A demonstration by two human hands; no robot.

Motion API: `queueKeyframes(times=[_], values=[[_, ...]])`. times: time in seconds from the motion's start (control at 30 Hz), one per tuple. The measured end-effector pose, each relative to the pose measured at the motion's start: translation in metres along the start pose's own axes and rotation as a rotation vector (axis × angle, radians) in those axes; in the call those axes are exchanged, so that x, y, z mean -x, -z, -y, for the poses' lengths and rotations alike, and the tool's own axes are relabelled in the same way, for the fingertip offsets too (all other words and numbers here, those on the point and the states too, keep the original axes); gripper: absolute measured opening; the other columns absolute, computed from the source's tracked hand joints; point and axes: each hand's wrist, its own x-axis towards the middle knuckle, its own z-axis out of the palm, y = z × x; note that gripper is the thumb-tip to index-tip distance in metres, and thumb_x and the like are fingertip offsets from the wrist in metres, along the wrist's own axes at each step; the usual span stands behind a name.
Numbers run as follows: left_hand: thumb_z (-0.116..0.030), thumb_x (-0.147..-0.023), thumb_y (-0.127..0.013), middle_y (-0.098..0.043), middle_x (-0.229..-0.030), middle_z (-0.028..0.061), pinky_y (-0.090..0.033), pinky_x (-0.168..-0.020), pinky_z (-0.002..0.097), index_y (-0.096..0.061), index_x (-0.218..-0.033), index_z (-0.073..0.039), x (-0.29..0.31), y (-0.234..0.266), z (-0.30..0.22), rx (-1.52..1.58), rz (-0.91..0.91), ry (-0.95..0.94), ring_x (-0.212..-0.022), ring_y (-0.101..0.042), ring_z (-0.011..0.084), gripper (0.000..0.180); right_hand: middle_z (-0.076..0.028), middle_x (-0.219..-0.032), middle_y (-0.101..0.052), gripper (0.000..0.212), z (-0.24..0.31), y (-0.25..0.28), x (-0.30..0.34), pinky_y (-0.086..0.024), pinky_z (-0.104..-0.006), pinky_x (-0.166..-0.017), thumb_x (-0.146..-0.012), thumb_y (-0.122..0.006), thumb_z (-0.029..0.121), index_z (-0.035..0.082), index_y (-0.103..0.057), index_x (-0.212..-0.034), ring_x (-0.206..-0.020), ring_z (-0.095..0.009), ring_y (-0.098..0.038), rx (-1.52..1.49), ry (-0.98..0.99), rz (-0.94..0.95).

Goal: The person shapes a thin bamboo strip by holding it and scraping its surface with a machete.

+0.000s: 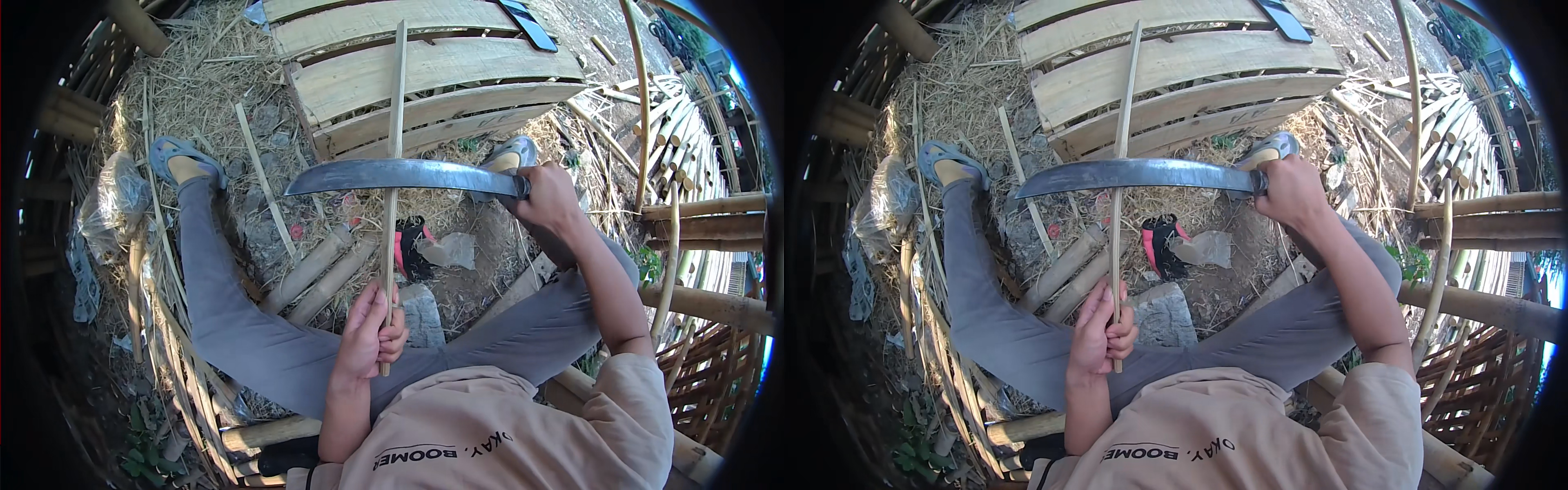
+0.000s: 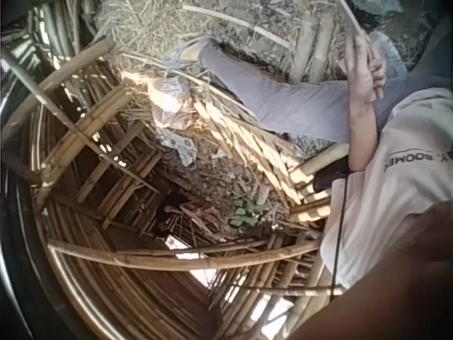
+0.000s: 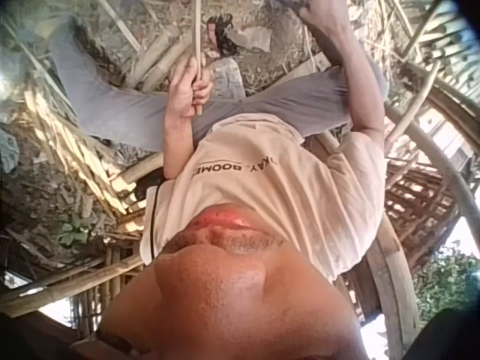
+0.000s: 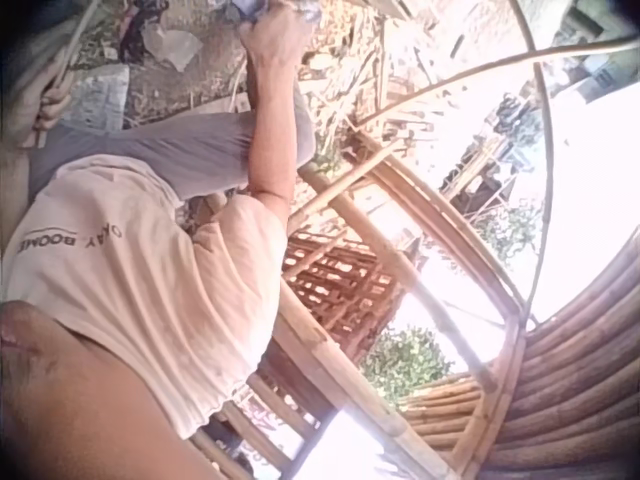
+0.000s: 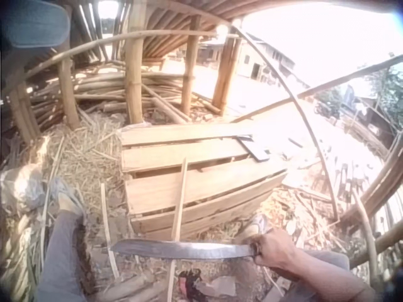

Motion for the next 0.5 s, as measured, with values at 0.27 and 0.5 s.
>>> queueKeyframes(times=[0.27,0.5], values=[[-0.034,-0.11,-0.035,-0.031,-0.059,-0.0044,-0.018,-0.036,0.0176,-0.044,-0.109,-0.016,-0.003,0.012,-0.007,0.008,0.048,0.008,-0.044,-0.024,0.0018,0.02,-0.023,-0.067,-0.066,0.028,0.029,0.012,0.021,-0.056,-0.0452,-0.072,-0.071,-0.072,0.018,0.0,-0.075,-0.093,-0.067,-0.039,-0.067,-0.156,0.08,-0.054],[-0.034,-0.111,-0.032,-0.029,-0.059,-0.0049,-0.016,-0.034,0.0187,-0.045,-0.108,-0.015,-0.001,0.005,0.002,-0.042,-0.013,-0.021,-0.042,-0.022,0.0019,0.023,-0.02,-0.066,-0.065,0.031,0.039,0.001,0.01,-0.054,-0.0435,-0.066,-0.076,-0.076,0.027,0.0,-0.075,-0.09,-0.067,-0.039,-0.067,-0.174,0.159,-0.105]])
